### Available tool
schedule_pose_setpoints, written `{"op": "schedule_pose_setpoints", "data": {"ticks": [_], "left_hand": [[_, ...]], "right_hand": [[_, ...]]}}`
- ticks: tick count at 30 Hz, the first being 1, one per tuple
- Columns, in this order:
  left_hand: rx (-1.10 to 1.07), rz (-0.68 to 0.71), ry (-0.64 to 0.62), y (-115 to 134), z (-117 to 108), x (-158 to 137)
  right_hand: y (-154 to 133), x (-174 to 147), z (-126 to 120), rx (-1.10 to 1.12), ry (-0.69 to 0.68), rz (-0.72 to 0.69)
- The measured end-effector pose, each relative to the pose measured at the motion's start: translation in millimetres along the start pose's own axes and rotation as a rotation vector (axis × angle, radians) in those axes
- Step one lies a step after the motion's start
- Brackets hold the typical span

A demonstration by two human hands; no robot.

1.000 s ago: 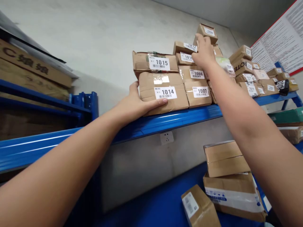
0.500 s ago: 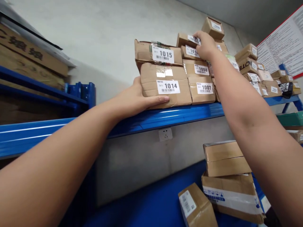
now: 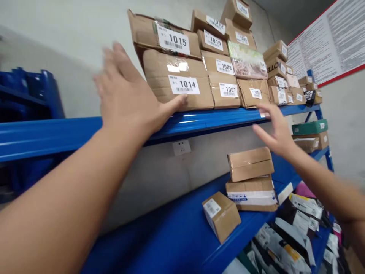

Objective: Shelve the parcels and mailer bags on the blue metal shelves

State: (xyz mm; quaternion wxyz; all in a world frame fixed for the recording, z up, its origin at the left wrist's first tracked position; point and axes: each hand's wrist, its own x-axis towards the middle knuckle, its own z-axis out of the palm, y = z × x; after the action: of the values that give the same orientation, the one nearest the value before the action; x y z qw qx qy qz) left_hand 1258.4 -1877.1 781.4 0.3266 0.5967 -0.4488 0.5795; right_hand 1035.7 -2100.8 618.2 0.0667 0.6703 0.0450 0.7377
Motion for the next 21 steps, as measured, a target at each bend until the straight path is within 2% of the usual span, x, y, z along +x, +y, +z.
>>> {"op": "schedule_pose_setpoints", "data": {"ticks": [1,3,5,7,10,13,17,21], "left_hand": [[0.032,0.043,0.068,9.1,-2.0,-14.8],[0.027,0.214,0.171,31.7,-7.8,-54.5],[-0.063,0.370,0.171,58.4,-12.7,-102.4],[-0.136,0.375,0.058,85.5,-12.6,-149.7],[-0.179,0.334,-0.211,118.2,-0.6,-203.4],[-0.165,0.289,-0.376,139.6,21.7,-225.3],[-0.103,0.252,-0.419,168.1,57.2,-209.9],[0.042,0.189,-0.617,202.1,89.3,-177.4]], "right_hand": [[1.4,-45.6,-5.7,0.030,-0.032,0.132],[9.2,-130.2,-11.5,0.091,-0.125,0.442],[21.1,-195.0,-10.9,0.178,-0.146,0.693],[32.7,-233.2,-6.0,0.310,-0.231,0.825],[39.6,-248.1,4.3,0.540,-0.396,0.910],[27.2,-240.1,13.5,0.655,-0.416,0.879],[-4.1,-230.2,22.1,0.549,-0.319,0.921],[-22.0,-225.6,31.1,0.476,-0.244,0.953]]}}
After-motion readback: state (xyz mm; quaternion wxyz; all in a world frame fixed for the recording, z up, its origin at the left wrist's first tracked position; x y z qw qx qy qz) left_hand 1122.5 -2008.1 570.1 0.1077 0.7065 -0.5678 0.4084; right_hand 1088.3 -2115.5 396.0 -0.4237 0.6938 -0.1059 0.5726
